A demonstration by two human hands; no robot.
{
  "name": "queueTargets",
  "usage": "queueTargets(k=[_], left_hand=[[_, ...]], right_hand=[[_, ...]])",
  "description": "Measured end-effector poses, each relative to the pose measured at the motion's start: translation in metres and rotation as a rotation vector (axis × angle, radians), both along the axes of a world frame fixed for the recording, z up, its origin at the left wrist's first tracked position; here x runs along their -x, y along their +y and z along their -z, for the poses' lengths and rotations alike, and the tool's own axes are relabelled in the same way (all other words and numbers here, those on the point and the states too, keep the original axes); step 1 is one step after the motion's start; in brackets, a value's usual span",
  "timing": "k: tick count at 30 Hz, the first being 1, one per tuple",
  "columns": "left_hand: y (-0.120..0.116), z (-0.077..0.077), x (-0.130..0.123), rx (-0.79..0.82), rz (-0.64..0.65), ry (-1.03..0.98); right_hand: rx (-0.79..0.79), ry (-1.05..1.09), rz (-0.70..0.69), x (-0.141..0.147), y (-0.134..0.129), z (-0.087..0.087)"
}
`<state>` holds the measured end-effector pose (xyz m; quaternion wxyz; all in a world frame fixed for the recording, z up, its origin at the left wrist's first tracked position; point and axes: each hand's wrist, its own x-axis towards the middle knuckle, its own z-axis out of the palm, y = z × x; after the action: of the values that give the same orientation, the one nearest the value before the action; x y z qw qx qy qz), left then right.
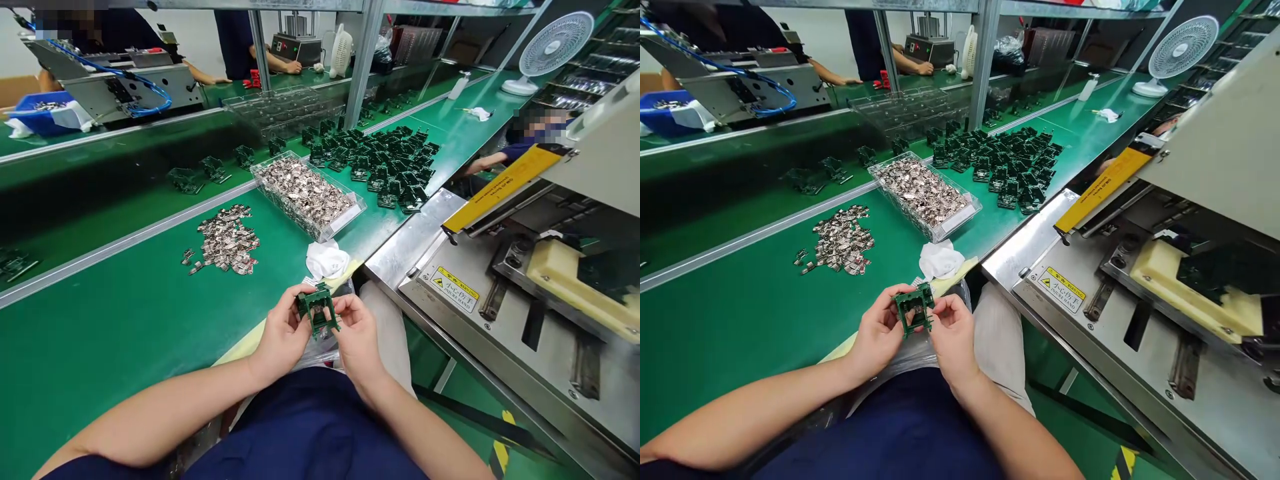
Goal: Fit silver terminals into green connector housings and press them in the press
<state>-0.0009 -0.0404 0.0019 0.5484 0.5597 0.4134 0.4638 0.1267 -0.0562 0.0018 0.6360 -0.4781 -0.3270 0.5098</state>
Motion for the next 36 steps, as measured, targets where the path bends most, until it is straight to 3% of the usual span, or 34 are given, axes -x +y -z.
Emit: queueTargets(k=[3, 5, 8, 11, 17, 23, 27, 30, 33, 36], left_hand=[[0.010, 0.004, -0.001, 0.006, -0.013, -0.017], [0.021, 0.009, -0.002, -0.018, -0.105, -0.031], [0.036, 0.020, -0.004, -0.075, -0.224, -0.043], [0.042, 0.031, -0.005, -0.088, -0.218, -0.007], [0.040, 0.034, -0.002, -0.103, -0.166, 0.005], [0.041, 0.032, -0.001, -0.064, -0.171, -0.028], [0.035, 0.029, -0.003, -0.032, -0.116, -0.031], [0.031, 0.026, -0.006, -0.017, -0.057, -0.091], [0.028, 0.025, -0.009, -0.051, -0.064, -0.110], [0.026, 0.024, -0.009, -0.091, -0.067, -0.100]], right_hand=[[0.018, -0.056, 0.053, -0.013, 0.001, 0.019], [0.073, -0.119, 0.052, -0.020, 0.001, 0.035], [0.137, -0.203, -0.082, -0.019, 0.000, 0.056], [0.099, -0.258, -0.184, -0.005, -0.001, 0.065], [0.019, -0.352, -0.175, 0.012, 0.001, 0.066], [-0.030, -0.350, -0.225, -0.010, -0.003, 0.061], [-0.113, -0.450, -0.038, -0.025, -0.003, 0.036], [-0.158, -0.483, 0.132, -0.021, 0.004, 0.021], [-0.195, -0.514, 0.207, -0.006, 0.013, 0.016], [-0.173, -0.560, 0.193, 0.007, 0.020, 0.019]])
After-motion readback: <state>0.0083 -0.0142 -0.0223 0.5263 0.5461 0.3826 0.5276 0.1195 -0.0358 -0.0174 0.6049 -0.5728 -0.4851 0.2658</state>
